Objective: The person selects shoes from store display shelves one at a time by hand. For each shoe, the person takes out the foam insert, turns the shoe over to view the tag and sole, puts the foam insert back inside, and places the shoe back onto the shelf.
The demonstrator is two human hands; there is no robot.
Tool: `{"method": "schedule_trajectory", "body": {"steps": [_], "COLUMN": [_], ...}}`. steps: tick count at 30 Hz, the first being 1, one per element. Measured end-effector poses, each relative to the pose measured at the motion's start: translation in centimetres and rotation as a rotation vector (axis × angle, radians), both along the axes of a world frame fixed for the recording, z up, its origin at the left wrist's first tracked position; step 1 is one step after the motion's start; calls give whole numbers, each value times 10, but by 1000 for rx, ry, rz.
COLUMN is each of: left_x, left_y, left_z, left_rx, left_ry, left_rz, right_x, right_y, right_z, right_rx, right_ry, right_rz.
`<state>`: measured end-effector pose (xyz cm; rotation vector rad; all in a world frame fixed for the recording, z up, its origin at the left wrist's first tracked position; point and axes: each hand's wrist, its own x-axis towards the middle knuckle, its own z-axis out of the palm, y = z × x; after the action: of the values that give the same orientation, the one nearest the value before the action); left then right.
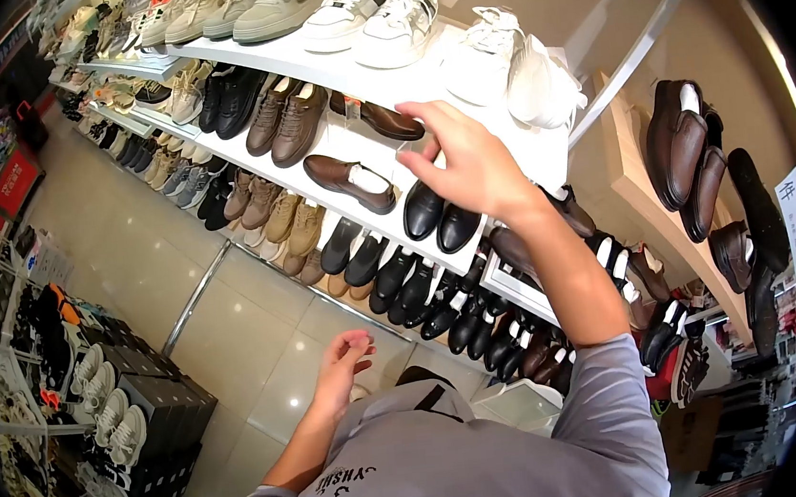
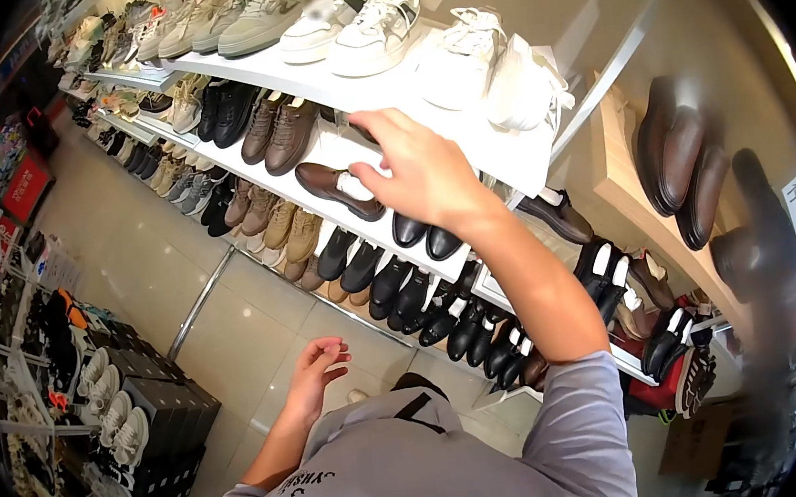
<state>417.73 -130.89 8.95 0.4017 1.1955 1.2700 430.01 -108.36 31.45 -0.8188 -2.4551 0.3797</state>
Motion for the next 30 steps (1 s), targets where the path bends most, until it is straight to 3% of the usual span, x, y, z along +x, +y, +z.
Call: {"method": "schedule_trajectory", "body": {"steps": [5,11,16,25,30], "left_x": [-24,-48,-78,-113,-152], "left_y": [-6,-9,13,20,-2], "left_z": [-17,-10,-1,-4,-23], "left_rx": [-22,-89,-13,-22,-112], "left_ry": [-82,-70,-52,-85,-172], "left_rz": [226,360,458,415,305], "right_x": [-87,-125,-141,-136,-131], "right_y": [168,292,324,332,257], "right_z": [37,42,59,54,90], "right_rx": [402,163,37,98,446], "right_ry": [-49,-194,-367,-259,-166], "right_rz": [-333,-566,-542,-640,-665]}}
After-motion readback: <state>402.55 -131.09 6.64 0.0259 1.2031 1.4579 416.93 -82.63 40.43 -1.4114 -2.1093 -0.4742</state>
